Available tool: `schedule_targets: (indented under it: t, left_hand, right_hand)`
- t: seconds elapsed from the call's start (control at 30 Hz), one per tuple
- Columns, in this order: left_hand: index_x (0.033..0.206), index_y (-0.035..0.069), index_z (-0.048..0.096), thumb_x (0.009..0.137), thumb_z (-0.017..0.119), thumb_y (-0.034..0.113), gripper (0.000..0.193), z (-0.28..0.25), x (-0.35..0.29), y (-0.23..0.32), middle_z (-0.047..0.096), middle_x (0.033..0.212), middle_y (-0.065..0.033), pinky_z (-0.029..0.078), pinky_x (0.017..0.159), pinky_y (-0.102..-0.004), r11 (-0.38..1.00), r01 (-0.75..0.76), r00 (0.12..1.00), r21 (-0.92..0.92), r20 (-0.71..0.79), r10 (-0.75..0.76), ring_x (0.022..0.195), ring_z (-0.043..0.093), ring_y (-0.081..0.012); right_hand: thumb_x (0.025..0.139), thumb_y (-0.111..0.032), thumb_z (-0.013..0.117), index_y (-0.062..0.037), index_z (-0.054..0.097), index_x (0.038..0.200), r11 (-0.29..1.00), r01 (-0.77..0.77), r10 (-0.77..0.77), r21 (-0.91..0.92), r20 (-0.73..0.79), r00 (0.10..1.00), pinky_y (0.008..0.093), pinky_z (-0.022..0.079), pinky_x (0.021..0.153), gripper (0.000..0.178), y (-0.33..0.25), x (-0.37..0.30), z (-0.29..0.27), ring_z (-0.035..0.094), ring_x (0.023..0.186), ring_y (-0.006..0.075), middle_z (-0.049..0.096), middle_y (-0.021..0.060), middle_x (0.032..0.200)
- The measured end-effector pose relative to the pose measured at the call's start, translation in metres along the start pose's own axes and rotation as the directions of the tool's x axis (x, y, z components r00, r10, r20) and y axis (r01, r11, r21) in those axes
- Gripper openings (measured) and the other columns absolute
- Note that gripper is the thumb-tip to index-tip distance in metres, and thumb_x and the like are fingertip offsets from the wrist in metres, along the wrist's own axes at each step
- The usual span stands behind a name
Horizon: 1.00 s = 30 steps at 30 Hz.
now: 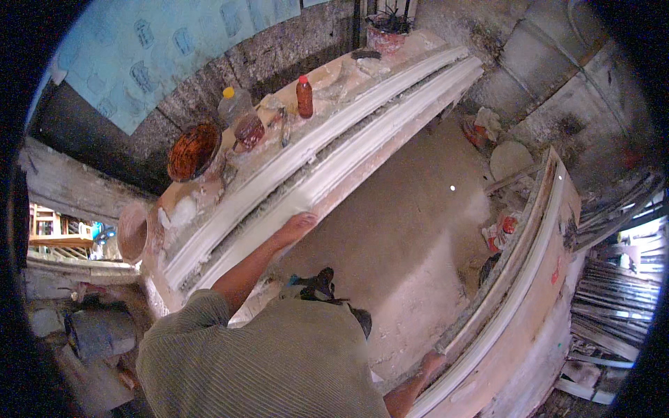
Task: The person applies a white paste to a long curved wooden molding using a brush and hand, then mixes more paste in a bucket and continues applying it to the molding.
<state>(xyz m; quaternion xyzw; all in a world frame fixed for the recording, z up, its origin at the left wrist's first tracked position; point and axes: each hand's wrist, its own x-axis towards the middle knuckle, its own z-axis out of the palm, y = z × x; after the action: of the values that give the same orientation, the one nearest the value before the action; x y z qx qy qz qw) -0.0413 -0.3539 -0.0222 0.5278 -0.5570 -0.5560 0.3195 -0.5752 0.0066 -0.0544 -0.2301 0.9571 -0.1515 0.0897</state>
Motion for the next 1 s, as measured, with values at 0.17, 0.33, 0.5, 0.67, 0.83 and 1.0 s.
schedule_targets:
  t: [0.17,0.33,0.5,0.67,0.83,1.0]
  left_hand:
    - [0.112,0.003,0.066,0.095,0.062,0.026,0.028,-0.071,0.123,-0.007,0.068,0.108,-0.0050,0.047,0.091,-0.0299,0.996,-0.016,0.963,-0.089,-0.270,-0.008,0.098,0.061,-0.0143]
    - [0.107,0.001,0.066,0.092,0.062,0.028,0.031,-0.246,0.251,-0.045,0.070,0.095,-0.0143,0.048,0.085,-0.0341,0.969,0.067,0.752,0.238,-0.651,0.108,0.094,0.064,-0.0217]
    - [0.108,0.006,0.066,0.084,0.059,0.016,0.027,-0.255,0.370,0.007,0.064,0.110,-0.0211,0.050,0.090,-0.0425,0.669,0.156,0.789,0.727,-0.499,0.358,0.101,0.064,-0.0368]
    - [0.130,0.006,0.052,0.083,0.063,0.016,0.050,-0.309,0.392,-0.041,0.057,0.127,-0.0197,0.047,0.096,-0.0457,0.236,0.259,0.918,0.937,-0.314,0.242,0.116,0.056,-0.0389]
    - [0.125,0.001,0.053,0.096,0.055,0.020,0.035,-0.255,0.469,0.047,0.062,0.110,-0.0114,0.048,0.091,-0.0423,0.951,0.242,0.956,-0.192,-0.123,-0.268,0.097,0.061,-0.0261]
    - [0.122,0.000,0.054,0.096,0.055,0.018,0.032,-0.265,0.511,0.018,0.062,0.110,-0.0124,0.047,0.092,-0.0427,0.861,0.142,0.942,0.489,-0.334,0.034,0.099,0.060,-0.0267]
  right_hand:
    - [0.082,-0.026,0.062,-0.0094,0.072,0.080,0.221,0.605,-0.247,-0.765,0.556,0.794,0.0409,0.052,0.059,0.020,0.093,0.111,0.088,0.069,0.070,0.0276,0.072,0.0086,0.078]
    - [0.084,-0.034,0.061,-0.0174,0.073,0.094,0.255,0.762,-0.192,-0.595,0.742,0.643,0.0387,0.053,0.071,0.023,-0.006,0.105,0.157,0.069,0.087,0.0252,0.073,0.0044,0.094]
    - [0.086,-0.032,0.058,-0.0145,0.069,0.106,0.433,0.670,-0.091,-0.603,0.710,0.698,0.0434,0.049,0.083,0.029,-0.004,0.163,0.165,0.065,0.096,0.0270,0.069,0.0090,0.105]
    - [0.087,-0.030,0.055,-0.0116,0.065,0.117,0.656,0.542,-0.217,-0.525,0.556,0.802,0.0481,0.044,0.094,0.036,0.021,0.261,0.140,0.061,0.105,0.0288,0.065,0.0137,0.116]
    - [0.086,-0.018,0.059,0.0020,0.064,0.103,0.937,0.000,0.079,-0.348,0.214,0.974,0.0478,0.049,0.078,0.028,-0.094,0.258,0.073,0.064,0.085,0.0331,0.067,0.0187,0.090]
    - [0.083,-0.018,0.061,0.0028,0.066,0.096,0.991,-0.096,0.080,0.099,0.151,0.985,0.0483,0.051,0.078,0.025,-0.220,0.207,0.040,0.064,0.094,0.0442,0.067,0.0282,0.094]
